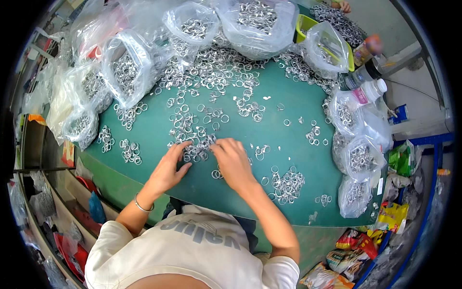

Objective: The person sorts small metal rings on a work table, picking them up from a large pile and moving them into different locations or containers by hand.

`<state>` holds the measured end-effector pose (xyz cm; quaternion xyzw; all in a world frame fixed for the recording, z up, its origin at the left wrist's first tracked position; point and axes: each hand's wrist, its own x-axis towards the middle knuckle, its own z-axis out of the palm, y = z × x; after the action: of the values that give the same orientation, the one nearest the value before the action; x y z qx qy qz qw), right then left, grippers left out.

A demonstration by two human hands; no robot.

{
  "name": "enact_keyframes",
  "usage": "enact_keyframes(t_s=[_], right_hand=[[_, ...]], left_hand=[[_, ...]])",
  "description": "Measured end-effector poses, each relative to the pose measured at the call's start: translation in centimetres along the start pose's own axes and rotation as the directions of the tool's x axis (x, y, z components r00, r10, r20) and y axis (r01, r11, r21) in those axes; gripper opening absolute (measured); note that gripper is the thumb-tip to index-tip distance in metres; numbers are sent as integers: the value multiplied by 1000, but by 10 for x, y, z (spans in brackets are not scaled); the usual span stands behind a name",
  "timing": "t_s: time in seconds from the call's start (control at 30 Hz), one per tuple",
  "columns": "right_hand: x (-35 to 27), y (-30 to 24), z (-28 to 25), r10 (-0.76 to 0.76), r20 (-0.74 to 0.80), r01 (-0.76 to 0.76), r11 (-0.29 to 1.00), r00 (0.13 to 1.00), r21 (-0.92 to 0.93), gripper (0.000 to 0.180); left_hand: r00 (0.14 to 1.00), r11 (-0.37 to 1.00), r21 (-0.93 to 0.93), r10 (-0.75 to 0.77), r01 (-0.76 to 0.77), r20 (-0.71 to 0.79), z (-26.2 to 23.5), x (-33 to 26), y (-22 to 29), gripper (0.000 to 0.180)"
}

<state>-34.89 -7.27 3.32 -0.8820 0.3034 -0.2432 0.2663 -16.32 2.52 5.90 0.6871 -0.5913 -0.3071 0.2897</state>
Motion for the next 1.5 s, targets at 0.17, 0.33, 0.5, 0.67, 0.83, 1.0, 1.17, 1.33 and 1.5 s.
enact_keyframes(t_s=[0.17, 0.33, 0.5, 0.67, 0.83, 1.0, 1.17, 1.33, 1.5], right_hand=[[4, 8, -56, 95, 158, -118, 983, 983, 143, 17], [19, 29, -64, 374, 76, -380, 887, 924, 264, 21], [31, 36, -73, 408, -32, -404, 910, 912, 94, 21], [22, 55, -97, 617, 10, -613, 784, 787, -103, 28], [31, 64, -55, 322, -72, -329, 904, 944, -273, 50], [7, 14, -53, 264, 309, -230, 963, 914, -141, 52], [28, 39, -74, 365, 180, -388, 915, 913, 111, 39], [62, 73, -44, 187, -233, -234, 953, 954, -193, 22], [48, 58, -59, 395, 194, -433, 874, 898, 221, 11]], left_hand=[[987, 989, 117, 101, -86, -125, -14, 30, -3, 36], [989, 962, 240, 141, -128, -37, 0, 73, -7, 25], [995, 896, 437, 46, -79, 86, 0, 79, 2, 22], [992, 959, 261, 86, -109, 96, -6, 78, -4, 15], [997, 969, -237, 68, -71, -22, -6, 67, -7, 11], [994, 898, -427, -110, 108, 20, -14, 51, -17, 12], [972, 908, -366, -141, 204, 190, -19, 46, -14, 12], [990, 920, -384, -26, 79, 140, -9, 53, -3, 12], [995, 929, -361, -50, 79, 87, -15, 42, -7, 11]])
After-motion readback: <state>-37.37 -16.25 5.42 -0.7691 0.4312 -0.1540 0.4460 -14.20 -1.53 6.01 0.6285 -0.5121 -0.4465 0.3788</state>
